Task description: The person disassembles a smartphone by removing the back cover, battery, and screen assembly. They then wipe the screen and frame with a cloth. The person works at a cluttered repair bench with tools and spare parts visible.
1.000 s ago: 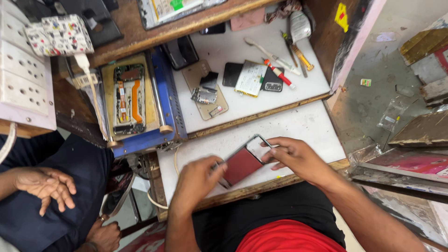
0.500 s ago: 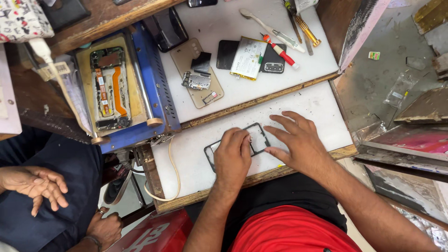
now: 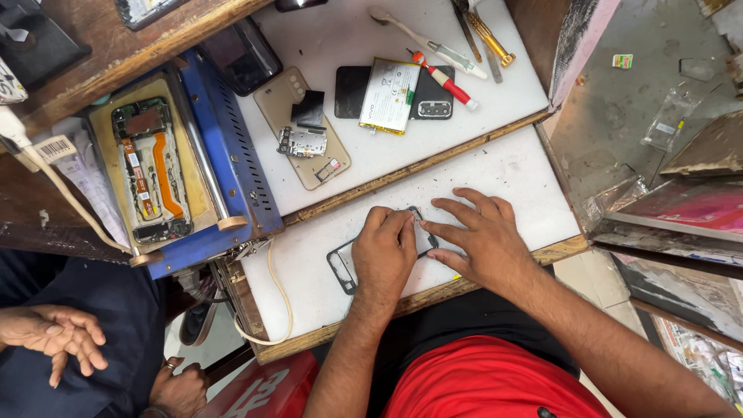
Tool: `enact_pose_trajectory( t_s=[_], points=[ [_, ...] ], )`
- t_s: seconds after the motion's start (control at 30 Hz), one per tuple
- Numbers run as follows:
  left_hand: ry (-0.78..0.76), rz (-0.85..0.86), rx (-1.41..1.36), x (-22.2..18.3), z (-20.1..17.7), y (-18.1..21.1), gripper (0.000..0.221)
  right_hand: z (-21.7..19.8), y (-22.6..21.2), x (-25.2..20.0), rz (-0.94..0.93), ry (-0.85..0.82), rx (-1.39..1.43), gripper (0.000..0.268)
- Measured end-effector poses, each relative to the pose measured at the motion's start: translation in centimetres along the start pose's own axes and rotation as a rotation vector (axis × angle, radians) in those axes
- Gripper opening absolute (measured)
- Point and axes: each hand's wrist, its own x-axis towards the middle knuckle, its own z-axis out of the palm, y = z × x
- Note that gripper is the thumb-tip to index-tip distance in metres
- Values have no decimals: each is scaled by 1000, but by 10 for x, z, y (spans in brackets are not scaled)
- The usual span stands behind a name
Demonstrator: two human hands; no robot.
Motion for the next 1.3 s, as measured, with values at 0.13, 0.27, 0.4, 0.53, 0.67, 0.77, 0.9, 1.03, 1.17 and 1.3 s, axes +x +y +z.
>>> enact_pose_trajectory(
  t_s=[0.13, 0.27, 0.4, 0.53, 0.67, 0.77, 0.9, 1.03, 1.17, 1.3],
  points=[
    [27, 19, 2, 2, 6, -3, 7, 1, 1, 0, 12, -17, -15, 45],
    [73, -3, 19, 1, 11, -6, 7, 2, 1, 1, 21, -37, -18, 45],
    [85, 86, -18, 0, 9, -7, 4, -1, 0, 1, 22, -12, 21, 44],
    [39, 91, -53, -2, 6, -11, 6, -1, -1, 1, 22, -17, 11, 43],
    [25, 78, -76, -2, 8, -14, 6, 1, 1, 0, 29, -25, 5, 42],
    [15, 81, -85, -1, 7, -16, 6, 2, 0, 1, 14, -15, -3, 43],
    [44, 105, -73, 1, 9, -14, 6, 2, 0, 1, 25, -27, -3, 43],
    [68, 47, -46, -2, 11, -11, 6, 3, -1, 0, 36, -41, -1, 43],
    [80, 94, -74, -1, 8, -9, 6, -1, -2, 1, 24, -16, 16, 43],
    [79, 78, -45, -1, 8, -9, 6, -1, -3, 1, 30, -24, 15, 42]
  ],
)
